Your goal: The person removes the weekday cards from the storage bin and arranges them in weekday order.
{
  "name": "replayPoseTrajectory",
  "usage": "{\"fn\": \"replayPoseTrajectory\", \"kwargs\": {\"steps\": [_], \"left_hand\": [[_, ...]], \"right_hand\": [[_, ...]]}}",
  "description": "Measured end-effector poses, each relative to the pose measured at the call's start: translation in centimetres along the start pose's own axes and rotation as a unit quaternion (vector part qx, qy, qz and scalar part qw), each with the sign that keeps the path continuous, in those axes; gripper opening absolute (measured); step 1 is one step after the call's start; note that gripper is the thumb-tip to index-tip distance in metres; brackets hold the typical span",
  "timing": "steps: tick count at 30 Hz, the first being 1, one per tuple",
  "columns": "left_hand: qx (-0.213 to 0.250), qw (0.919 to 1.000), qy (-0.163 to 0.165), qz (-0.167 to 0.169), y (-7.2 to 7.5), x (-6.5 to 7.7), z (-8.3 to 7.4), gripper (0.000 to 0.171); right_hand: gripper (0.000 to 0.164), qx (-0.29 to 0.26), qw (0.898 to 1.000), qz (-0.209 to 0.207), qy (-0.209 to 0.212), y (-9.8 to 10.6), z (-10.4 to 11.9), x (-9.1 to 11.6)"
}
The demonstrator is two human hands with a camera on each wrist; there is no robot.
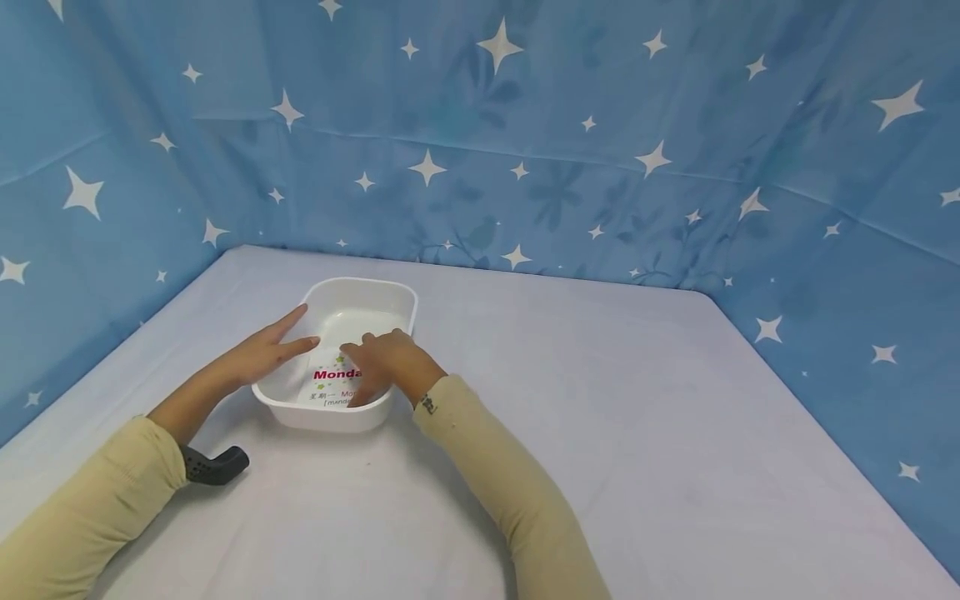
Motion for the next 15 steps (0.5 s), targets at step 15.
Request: {"fn": "replayPoseTrajectory", "kwargs": {"steps": [15], "left_hand": [[0.004,1.0000,-0.009,-0.002,0.1,-0.1,-0.1,0.078]], "right_hand": [[0.079,-0.020,0.997,-0.070,0.037,1.6,0.7,0.7]]}}
Point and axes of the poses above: each hand's wrist, its own x-axis away from the middle knuckle, its own y-axis out of the back of the hand, z = x × y, the point moved 10 cm from there along -x, towards the middle knuckle, and after that the axes turned 11 degrees about -z, right-handed, at the moved point
